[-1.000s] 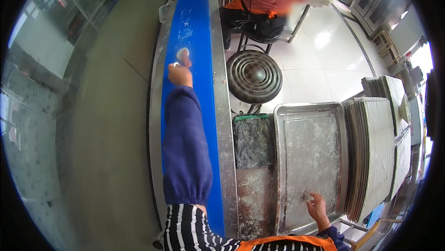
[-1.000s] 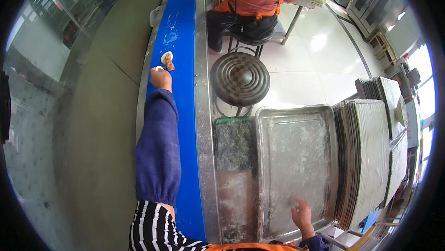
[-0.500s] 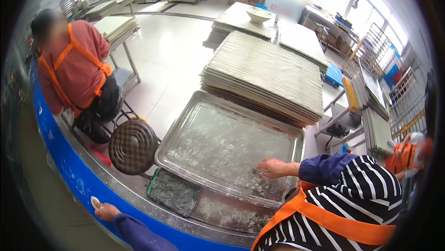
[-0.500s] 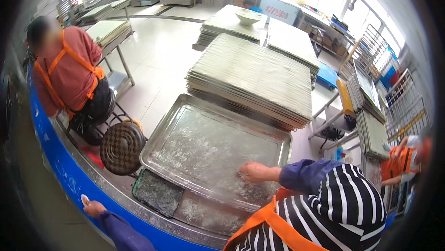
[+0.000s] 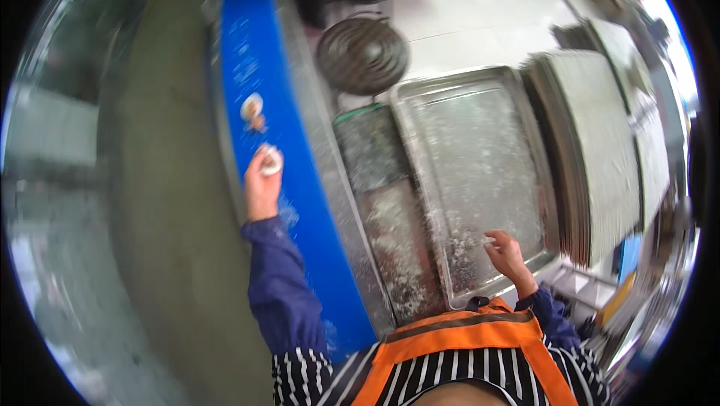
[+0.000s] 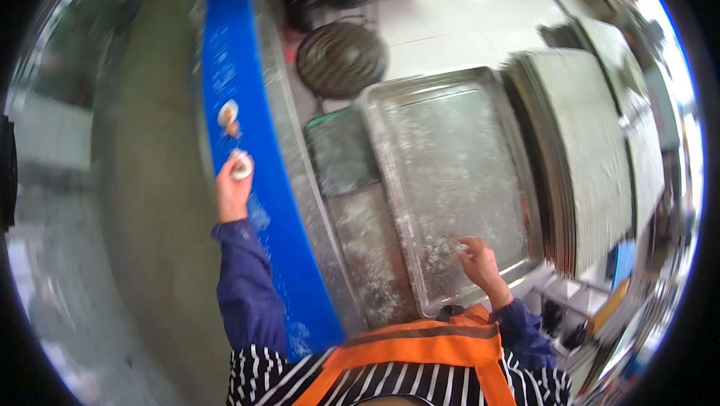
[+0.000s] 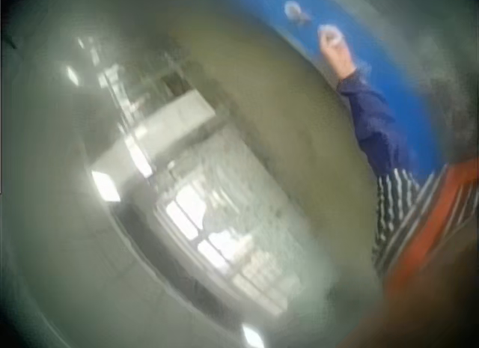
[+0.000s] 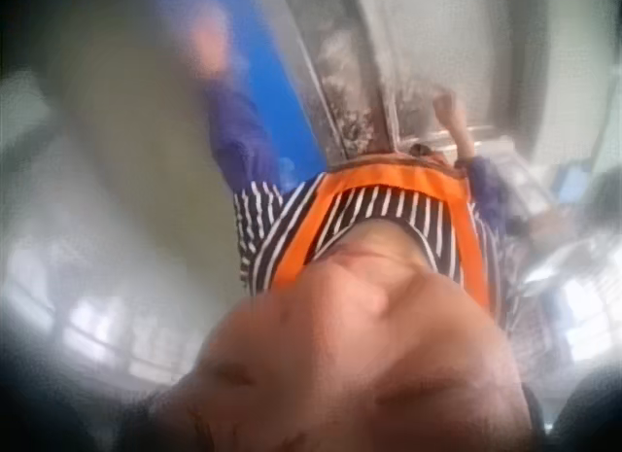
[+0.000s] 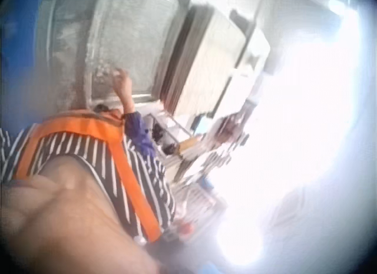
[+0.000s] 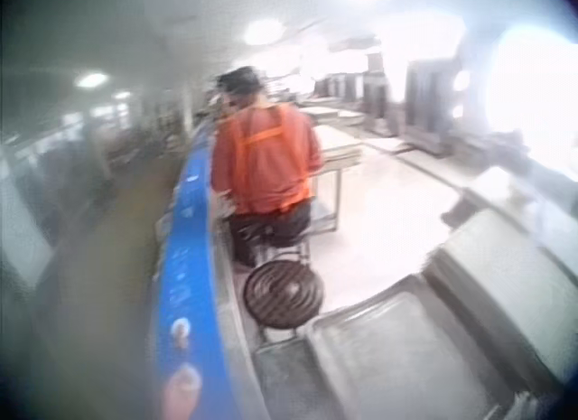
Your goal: The person repeatedly picks small dough discs from a blue conveyor belt, places them on a metal tray, adds a small amount of filling, and folds them into sealed dumplings. The finished dumplings are placed on a nearby stack of trays. The process is continuous and repetitive throughout the clip.
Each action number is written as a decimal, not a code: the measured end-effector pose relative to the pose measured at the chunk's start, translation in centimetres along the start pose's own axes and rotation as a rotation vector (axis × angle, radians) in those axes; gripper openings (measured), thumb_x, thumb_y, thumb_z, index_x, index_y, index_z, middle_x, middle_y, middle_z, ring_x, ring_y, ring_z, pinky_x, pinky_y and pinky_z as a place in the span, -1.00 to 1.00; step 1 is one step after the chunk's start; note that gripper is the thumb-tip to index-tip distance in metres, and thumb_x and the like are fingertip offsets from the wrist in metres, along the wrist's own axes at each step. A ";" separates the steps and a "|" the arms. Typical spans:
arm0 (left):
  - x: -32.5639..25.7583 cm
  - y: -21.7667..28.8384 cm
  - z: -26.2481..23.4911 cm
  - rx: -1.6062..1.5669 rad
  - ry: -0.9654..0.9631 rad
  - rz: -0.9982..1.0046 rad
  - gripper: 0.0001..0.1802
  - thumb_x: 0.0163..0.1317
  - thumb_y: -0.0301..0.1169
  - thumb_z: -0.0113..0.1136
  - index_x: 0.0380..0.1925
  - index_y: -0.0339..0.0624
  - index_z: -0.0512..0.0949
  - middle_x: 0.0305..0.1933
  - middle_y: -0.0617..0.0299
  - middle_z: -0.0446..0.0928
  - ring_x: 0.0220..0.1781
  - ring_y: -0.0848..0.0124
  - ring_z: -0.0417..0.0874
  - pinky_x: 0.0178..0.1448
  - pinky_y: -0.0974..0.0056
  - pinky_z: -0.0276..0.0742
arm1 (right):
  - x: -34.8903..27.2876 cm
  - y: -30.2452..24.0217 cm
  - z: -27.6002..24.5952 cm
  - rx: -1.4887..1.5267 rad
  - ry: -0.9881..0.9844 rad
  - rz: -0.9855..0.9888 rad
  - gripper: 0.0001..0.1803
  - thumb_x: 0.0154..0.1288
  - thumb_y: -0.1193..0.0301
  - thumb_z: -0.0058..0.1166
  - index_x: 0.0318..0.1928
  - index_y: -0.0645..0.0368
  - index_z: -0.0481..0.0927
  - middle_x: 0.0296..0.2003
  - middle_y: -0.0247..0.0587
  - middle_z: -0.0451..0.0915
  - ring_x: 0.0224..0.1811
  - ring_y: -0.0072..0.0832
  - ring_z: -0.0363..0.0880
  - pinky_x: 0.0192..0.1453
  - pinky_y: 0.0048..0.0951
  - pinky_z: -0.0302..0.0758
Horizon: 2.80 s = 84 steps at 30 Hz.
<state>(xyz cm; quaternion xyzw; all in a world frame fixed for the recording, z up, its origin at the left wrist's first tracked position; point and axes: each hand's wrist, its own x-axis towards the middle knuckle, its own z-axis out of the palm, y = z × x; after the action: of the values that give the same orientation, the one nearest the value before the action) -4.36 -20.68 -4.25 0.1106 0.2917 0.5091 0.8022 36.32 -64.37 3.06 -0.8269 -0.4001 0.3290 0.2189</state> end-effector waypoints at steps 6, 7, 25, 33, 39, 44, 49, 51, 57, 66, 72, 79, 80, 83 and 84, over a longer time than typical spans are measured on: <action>-10.0 -1.6 3.9 0.061 0.160 0.122 -0.80 0.41 -0.38 -0.06 -0.13 -0.21 0.52 -0.12 0.13 0.59 0.03 0.22 0.61 0.15 0.02 0.56 | -0.1 0.2 -1.1 0.027 -0.102 -0.071 -0.68 0.19 0.49 0.15 -0.01 0.24 0.61 -0.12 0.06 0.63 -0.20 -0.22 0.71 -0.19 -0.34 0.64; -11.1 -2.5 4.8 0.087 0.136 0.152 -0.80 0.40 -0.39 -0.06 -0.12 -0.21 0.52 -0.11 0.12 0.58 0.04 0.21 0.61 0.15 0.02 0.57 | 0.3 -0.4 -1.1 0.023 -0.126 -0.095 -0.68 0.21 0.48 0.15 -0.01 0.25 0.61 -0.13 0.05 0.64 -0.20 -0.26 0.71 -0.19 -0.36 0.63; -19.4 -19.2 14.8 1.402 -0.178 0.588 -0.68 0.43 -0.39 0.03 0.11 -0.29 0.43 0.06 -0.12 0.56 0.05 -0.02 0.60 0.18 0.07 0.48 | 6.4 -17.8 6.4 1.331 -0.704 0.242 -0.67 0.48 0.27 0.01 0.13 0.14 0.47 -0.04 -0.34 0.56 0.01 -0.51 0.53 0.12 -0.30 0.48; -12.5 -11.3 9.0 1.617 0.097 0.867 -0.61 0.35 -0.27 0.14 0.03 -0.36 0.44 0.13 -0.15 0.46 0.23 -0.06 0.42 0.34 -0.04 0.29 | 6.6 -13.1 5.5 1.334 -0.634 0.398 -0.75 0.45 0.34 0.03 0.05 0.14 0.50 -0.14 -0.29 0.59 -0.13 -0.48 0.56 -0.14 -0.31 0.55; -8.5 -0.4 1.3 1.915 0.598 0.115 -0.27 0.09 -0.16 0.34 0.14 -0.47 0.39 0.17 -0.28 0.46 0.25 -0.08 0.49 0.30 0.00 0.40 | 5.5 -9.8 3.5 1.265 -0.478 0.425 -0.80 0.48 0.30 0.00 0.00 0.07 0.53 -0.18 -0.39 0.64 -0.19 -0.54 0.63 -0.12 -0.33 0.61; -10.3 -0.4 2.6 2.154 0.336 -0.041 -0.57 0.01 -0.25 0.33 -0.28 -0.46 0.61 -0.11 -0.30 0.58 0.03 -0.06 0.60 0.09 -0.06 0.50 | 4.5 -6.1 2.6 1.302 -0.556 0.342 -0.81 0.48 0.34 -0.05 -0.07 0.16 0.54 -0.20 -0.27 0.64 -0.14 -0.39 0.67 -0.10 -0.27 0.67; -13.3 -4.2 2.6 2.147 0.308 0.322 -0.72 0.13 -0.40 0.26 -0.23 -0.32 0.48 -0.09 -0.14 0.53 -0.06 -0.04 0.59 -0.01 0.00 0.52 | 2.5 -4.2 2.0 1.283 -0.510 0.398 -0.86 0.44 0.40 -0.03 -0.09 0.15 0.52 -0.22 -0.32 0.61 -0.20 -0.48 0.63 -0.18 -0.33 0.67; -14.9 -5.1 3.3 2.035 0.247 0.501 -0.70 0.14 -0.43 0.27 -0.17 -0.35 0.48 -0.09 -0.06 0.56 -0.08 0.07 0.63 -0.05 0.10 0.56 | 2.1 -4.0 1.5 1.267 -0.525 0.402 -0.85 0.43 0.39 -0.01 -0.10 0.15 0.52 -0.22 -0.31 0.61 -0.19 -0.48 0.63 -0.19 -0.34 0.66; -17.9 -13.9 10.2 0.661 0.114 0.012 -0.74 0.35 -0.42 0.18 -0.03 -0.32 0.48 -0.13 0.16 0.61 -0.17 0.43 0.66 -0.16 0.36 0.61 | 2.0 4.1 3.0 0.926 -0.444 0.030 -0.80 0.44 0.31 0.00 -0.06 0.14 0.52 -0.19 -0.29 0.60 -0.18 -0.43 0.60 -0.11 -0.29 0.61; -23.7 -18.5 11.5 0.241 0.018 -0.177 -0.80 0.41 -0.36 0.12 -0.05 -0.18 0.48 -0.19 0.20 0.59 -0.23 0.37 0.64 -0.08 0.24 0.61 | 0.7 -0.6 -1.2 1.191 -0.522 0.329 -0.70 0.49 0.25 -0.05 0.06 0.16 0.47 -0.13 -0.30 0.62 -0.10 -0.46 0.64 -0.09 -0.38 0.63; -27.6 -15.9 10.8 0.605 0.143 -0.050 -0.73 0.41 -0.35 0.14 0.00 -0.27 0.45 -0.11 0.16 0.60 -0.16 0.43 0.65 -0.09 0.27 0.64 | 0.2 1.1 -1.4 1.126 -0.484 0.351 -0.72 0.45 0.25 0.02 0.01 0.16 0.51 -0.15 -0.33 0.61 -0.13 -0.52 0.63 -0.12 -0.45 0.63; -27.0 -30.0 12.5 1.036 0.023 -0.263 -0.62 0.39 -0.39 0.11 0.13 -0.34 0.42 -0.08 0.06 0.61 -0.18 0.37 0.68 -0.24 0.36 0.65 | -0.4 2.3 -1.7 1.067 -0.425 0.395 -0.74 0.41 0.35 0.05 0.03 0.18 0.49 -0.13 -0.26 0.59 -0.10 -0.47 0.62 -0.13 -0.39 0.63; -26.9 -32.4 12.1 1.177 -0.049 -0.182 -0.60 0.35 -0.38 0.15 0.13 -0.31 0.44 -0.08 0.01 0.62 -0.16 0.31 0.68 -0.17 0.31 0.66 | -0.5 2.5 -1.8 1.072 -0.410 0.390 -0.75 0.41 0.35 0.05 0.02 0.18 0.49 -0.13 -0.27 0.59 -0.11 -0.47 0.62 -0.14 -0.39 0.63; -27.3 -36.2 11.7 1.646 -0.235 -0.065 -0.66 0.24 -0.27 0.25 -0.08 -0.25 0.54 -0.21 -0.09 0.62 -0.16 -0.03 0.67 -0.05 0.05 0.57 | -0.7 3.2 -2.1 1.079 -0.391 0.368 -0.77 0.40 0.36 0.05 -0.01 0.17 0.49 -0.15 -0.27 0.59 -0.12 -0.47 0.62 -0.16 -0.40 0.62; -27.4 -37.3 10.7 1.788 -0.329 0.070 -0.70 0.23 -0.29 0.23 -0.12 -0.24 0.58 -0.28 -0.03 0.64 -0.14 0.04 0.67 -0.04 0.08 0.57 | -0.8 3.3 -2.3 1.078 -0.391 0.360 -0.78 0.40 0.37 0.04 -0.01 0.16 0.49 -0.16 -0.28 0.59 -0.13 -0.47 0.62 -0.16 -0.40 0.62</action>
<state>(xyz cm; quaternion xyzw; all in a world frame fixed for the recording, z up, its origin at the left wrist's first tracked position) 21.41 -60.60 -3.61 0.7718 0.4561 0.0948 0.4327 39.31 -67.19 2.82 -0.5781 -0.0632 0.6635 0.4707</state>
